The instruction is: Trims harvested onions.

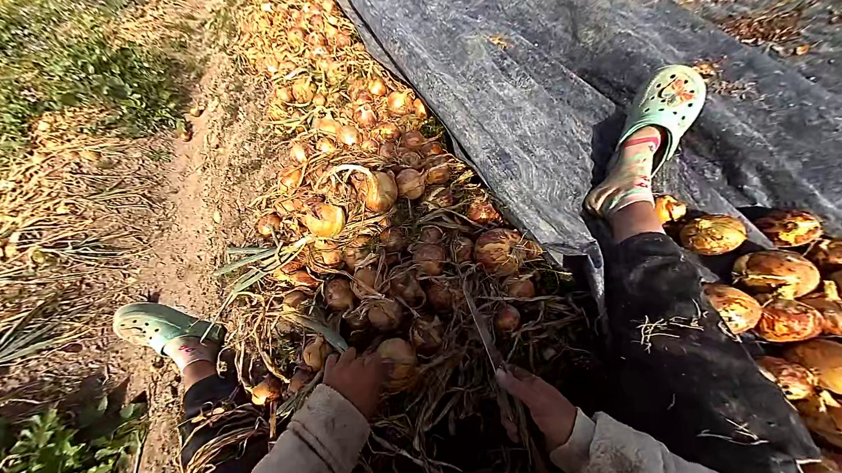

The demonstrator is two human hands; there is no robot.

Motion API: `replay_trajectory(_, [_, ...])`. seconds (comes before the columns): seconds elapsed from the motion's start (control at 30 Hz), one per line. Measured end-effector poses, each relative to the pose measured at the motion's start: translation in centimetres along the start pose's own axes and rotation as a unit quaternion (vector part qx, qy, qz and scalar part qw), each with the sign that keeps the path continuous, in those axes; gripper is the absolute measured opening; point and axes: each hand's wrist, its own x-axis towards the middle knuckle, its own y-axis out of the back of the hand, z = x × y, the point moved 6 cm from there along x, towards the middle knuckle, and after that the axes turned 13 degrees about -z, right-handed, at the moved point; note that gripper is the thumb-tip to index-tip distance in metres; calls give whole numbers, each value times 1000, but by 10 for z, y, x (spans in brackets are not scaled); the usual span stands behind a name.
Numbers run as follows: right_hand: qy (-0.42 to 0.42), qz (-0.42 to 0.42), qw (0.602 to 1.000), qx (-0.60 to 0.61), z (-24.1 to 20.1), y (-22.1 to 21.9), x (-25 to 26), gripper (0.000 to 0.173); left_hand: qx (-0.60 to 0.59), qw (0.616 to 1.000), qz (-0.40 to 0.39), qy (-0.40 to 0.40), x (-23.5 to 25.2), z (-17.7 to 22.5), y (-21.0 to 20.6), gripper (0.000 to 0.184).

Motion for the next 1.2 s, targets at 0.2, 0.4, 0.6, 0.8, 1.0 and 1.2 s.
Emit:
replay_trajectory(0.2, [127, -7, 981, -144, -30, -26, -22, 86, -257, 845, 386, -267, -72, 35, 2, 39])
replay_trajectory(0.4, [344, 13, 893, -288, -59, -33, -58, 88, -411, 800, 160, -407, -65, 50, -16, 45])
replay_trajectory(0.6, [244, -58, 946, -206, -31, -32, -58, 61, -451, 781, -47, -430, -60, 48, -30, 63])
replay_trajectory(0.8, [91, -83, 991, -47, 2, -29, -47, 16, -345, 849, 141, -374, -70, 48, -38, 49])
replay_trajectory(1.0, [24, -41, 997, -54, 8, -22, -37, 44, -141, 876, 406, -218, -73, 51, -17, 50])
replay_trajectory(1.2, [27, -27, 999, 28, 14, -6, -23, 33, -85, 821, 503, -257, -64, 90, 12, 30])
